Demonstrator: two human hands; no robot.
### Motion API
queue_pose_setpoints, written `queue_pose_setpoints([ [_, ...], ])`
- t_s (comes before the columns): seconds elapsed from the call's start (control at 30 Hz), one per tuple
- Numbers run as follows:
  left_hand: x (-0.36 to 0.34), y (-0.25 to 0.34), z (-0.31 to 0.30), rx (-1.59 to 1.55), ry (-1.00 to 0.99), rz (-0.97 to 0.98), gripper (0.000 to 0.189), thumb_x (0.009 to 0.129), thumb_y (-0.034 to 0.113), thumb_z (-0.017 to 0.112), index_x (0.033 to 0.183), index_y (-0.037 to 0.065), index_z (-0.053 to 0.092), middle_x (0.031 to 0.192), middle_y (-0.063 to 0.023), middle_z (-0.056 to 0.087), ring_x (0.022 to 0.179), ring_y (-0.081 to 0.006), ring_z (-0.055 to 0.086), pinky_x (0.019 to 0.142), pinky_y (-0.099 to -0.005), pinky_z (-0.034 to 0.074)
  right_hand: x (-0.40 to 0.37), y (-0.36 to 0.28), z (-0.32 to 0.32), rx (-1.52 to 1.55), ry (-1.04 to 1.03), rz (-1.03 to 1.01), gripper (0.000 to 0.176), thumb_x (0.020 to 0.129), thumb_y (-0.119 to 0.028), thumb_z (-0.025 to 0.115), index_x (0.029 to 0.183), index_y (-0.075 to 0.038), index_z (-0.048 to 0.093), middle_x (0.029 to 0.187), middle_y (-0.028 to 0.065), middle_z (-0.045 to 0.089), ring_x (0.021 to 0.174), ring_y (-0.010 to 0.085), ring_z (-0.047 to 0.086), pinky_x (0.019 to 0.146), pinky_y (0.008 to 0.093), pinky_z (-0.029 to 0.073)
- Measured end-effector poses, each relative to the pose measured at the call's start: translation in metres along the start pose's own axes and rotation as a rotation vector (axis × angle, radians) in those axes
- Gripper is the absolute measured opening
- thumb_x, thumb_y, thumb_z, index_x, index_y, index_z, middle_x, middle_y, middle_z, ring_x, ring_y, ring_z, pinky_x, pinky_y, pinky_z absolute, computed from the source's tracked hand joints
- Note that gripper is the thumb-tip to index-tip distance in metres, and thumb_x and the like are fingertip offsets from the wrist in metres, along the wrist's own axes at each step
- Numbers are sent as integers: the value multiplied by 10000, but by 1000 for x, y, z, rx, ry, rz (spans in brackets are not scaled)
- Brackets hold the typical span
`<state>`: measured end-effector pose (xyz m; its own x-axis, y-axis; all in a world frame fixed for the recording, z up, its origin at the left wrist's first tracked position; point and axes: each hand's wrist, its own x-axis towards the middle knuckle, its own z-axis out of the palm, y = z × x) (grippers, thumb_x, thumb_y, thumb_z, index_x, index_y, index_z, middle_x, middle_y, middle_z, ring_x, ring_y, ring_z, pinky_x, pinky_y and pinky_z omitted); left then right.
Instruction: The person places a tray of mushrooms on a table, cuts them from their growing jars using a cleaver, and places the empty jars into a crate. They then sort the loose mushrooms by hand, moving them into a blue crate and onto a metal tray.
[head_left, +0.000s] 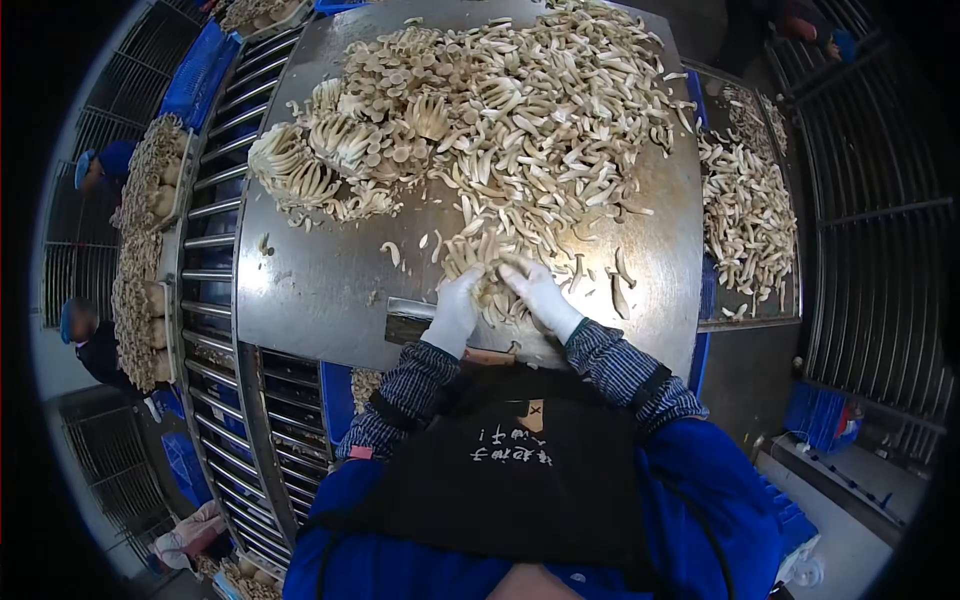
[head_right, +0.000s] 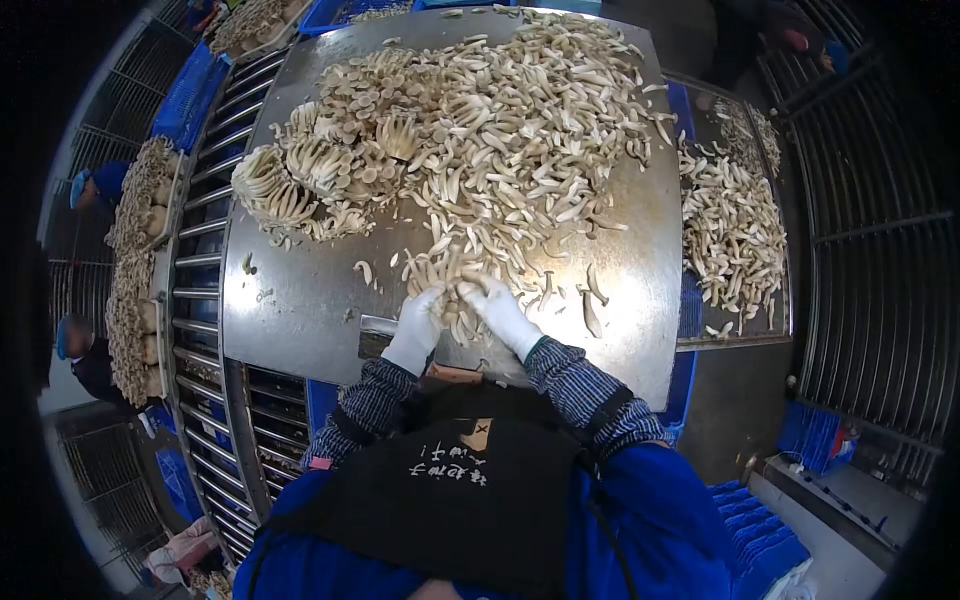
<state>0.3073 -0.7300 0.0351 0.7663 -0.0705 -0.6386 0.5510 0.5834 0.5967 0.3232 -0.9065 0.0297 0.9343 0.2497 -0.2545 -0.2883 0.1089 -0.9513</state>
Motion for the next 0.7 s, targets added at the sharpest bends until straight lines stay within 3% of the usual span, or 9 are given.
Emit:
queue_pose_setpoints([
  [0.1, -5, 1, 4, 22, -152, -10, 252, 960, 156, 637, 1202, 89, 658, 1103, -22, 703, 1001, -149, 670, 835, -331, 543, -22, -49, 13, -104, -109, 90, 382, 964, -203, 680, 1277, 9, 628, 1080, 97, 715, 972, 139, 634, 888, 283, 503],
  [0.17, -4, -3, 7, 16, -143, 53, 288, 962, 156, 640, 1241, 87, 638, 1124, -21, 696, 1024, -144, 661, 846, -332, 541, -13, -22, 10, -178, -81, 32, 362, 968, -235, 678, 1235, 8, 648, 1060, 86, 716, 944, 139, 639, 850, 295, 510],
  [0.3, -10, 2, 16, -41, -47, 151, 406, 971, 134, 636, 1366, 86, 554, 1208, -27, 662, 1099, -152, 637, 897, -339, 531, -10, -22, 4, -180, 9, 171, 359, 952, -263, 690, 1181, 12, 668, 1036, 113, 717, 923, 162, 649, 813, 311, 512],
  [0.37, -20, 8, 24, -61, -8, 144, 397, 962, 110, 644, 1346, 57, 561, 1211, -42, 658, 1089, -159, 633, 926, -340, 522, -9, -23, 0, -213, 33, 232, 350, 943, -262, 695, 1168, 5, 673, 1017, 120, 713, 909, 187, 657, 804, 322, 513],
  [0.47, -15, 2, 18, -34, -31, 149, 386, 958, 84, 648, 1330, 28, 560, 1217, -60, 653, 1085, -176, 634, 948, -344, 522, -14, -28, 6, -724, -112, -260, 296, 946, -287, 644, 1100, -40, 701, 981, 172, 662, 918, 361, 655, 817, 416, 526],
  [0.5, -13, 0, 17, 15, -96, 159, 384, 965, 82, 644, 1334, 28, 551, 1220, -64, 652, 1091, -185, 637, 942, -347, 530, -17, -28, 10, -724, -111, -258, 296, 946, -287, 644, 1100, -40, 701, 981, 172, 662, 918, 361, 655, 817, 416, 526],
  [0.57, -8, -1, 14, 33, -41, 202, 366, 975, 95, 638, 1325, 33, 551, 1223, -68, 641, 1057, -201, 648, 925, -350, 555, -19, -29, 14, -656, -88, -177, 299, 960, -301, 619, 1103, -51, 699, 967, 187, 675, 904, 390, 656, 822, 435, 532],
  [0.63, -8, 3, 9, -83, 75, 261, 376, 983, 127, 638, 1338, 52, 536, 1222, -83, 629, 1033, -209, 656, 914, -354, 572, -13, -34, 12, -583, 37, -159, 354, 981, -346, 614, 1130, -32, 684, 898, 153, 701, 828, 338, 682, 787, 411, 539],
  [0.7, -8, -1, 4, -48, -4, 216, 396, 995, 223, 606, 1348, 62, 528, 1232, -80, 629, 1052, -214, 651, 921, -361, 567, -4, -50, -3, -128, 13, 361, 415, 996, -381, 618, 1148, 0, 681, 874, 112, 718, 785, 240, 687, 769, 350, 540],
])
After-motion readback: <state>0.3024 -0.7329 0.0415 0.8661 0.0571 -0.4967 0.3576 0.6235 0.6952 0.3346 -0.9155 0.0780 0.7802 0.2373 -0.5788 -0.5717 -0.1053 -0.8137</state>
